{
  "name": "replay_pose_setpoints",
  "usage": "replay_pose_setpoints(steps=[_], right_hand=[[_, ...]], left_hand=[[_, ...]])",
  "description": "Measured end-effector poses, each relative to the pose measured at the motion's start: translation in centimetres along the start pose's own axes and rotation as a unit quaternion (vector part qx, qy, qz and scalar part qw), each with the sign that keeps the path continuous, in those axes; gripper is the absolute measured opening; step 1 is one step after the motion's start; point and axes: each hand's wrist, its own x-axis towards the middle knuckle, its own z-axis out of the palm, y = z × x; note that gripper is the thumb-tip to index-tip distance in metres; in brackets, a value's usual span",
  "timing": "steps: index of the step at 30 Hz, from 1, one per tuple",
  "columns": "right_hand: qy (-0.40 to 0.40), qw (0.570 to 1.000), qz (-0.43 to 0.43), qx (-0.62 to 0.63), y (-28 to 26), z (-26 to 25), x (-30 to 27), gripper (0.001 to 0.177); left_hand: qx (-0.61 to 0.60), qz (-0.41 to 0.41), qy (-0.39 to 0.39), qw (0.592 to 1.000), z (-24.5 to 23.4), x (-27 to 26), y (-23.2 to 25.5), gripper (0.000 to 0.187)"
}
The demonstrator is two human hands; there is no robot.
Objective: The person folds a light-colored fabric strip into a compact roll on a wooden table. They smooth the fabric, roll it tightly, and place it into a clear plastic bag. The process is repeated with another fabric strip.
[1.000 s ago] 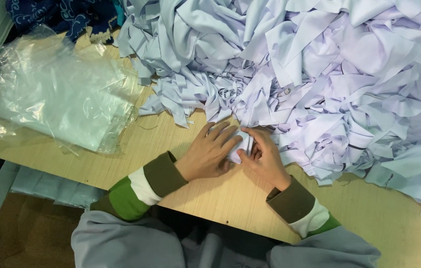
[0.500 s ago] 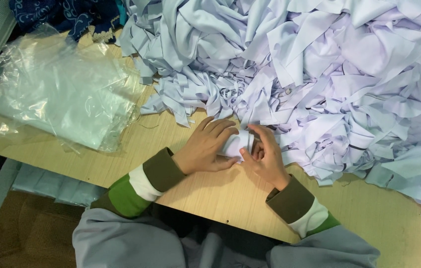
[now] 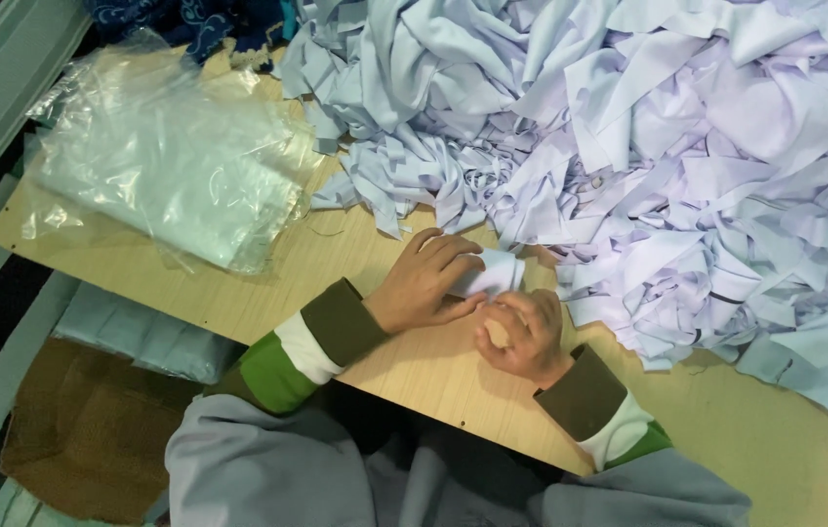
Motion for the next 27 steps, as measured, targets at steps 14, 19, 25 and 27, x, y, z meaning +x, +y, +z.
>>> replay_pose_setpoints(steps=[14,19,25,27], right_hand=[[-0.082,0.986,-0.086,0.113,-9.7,9.1,7.2,0.036],[-0.175,0.968,-0.006,0.179,-12.3,16.1,9.2,0.050],[-0.179,0.968,0.002,0.174,-12.3,21.4,13.2,0.048],[-0.203,0.960,0.030,0.189,-11.9,22.0,14.6,0.047]], left_hand=[[0.215,-0.242,0.111,0.940,-10.4,-12.0,-3.3,0.044],[0.301,-0.352,0.157,0.872,-11.0,-13.3,-4.4,0.039],[0.237,-0.508,0.175,0.809,-11.9,-13.1,-6.3,0.044],[0.240,-0.527,0.147,0.802,-12.7,-12.9,-6.6,0.043]])
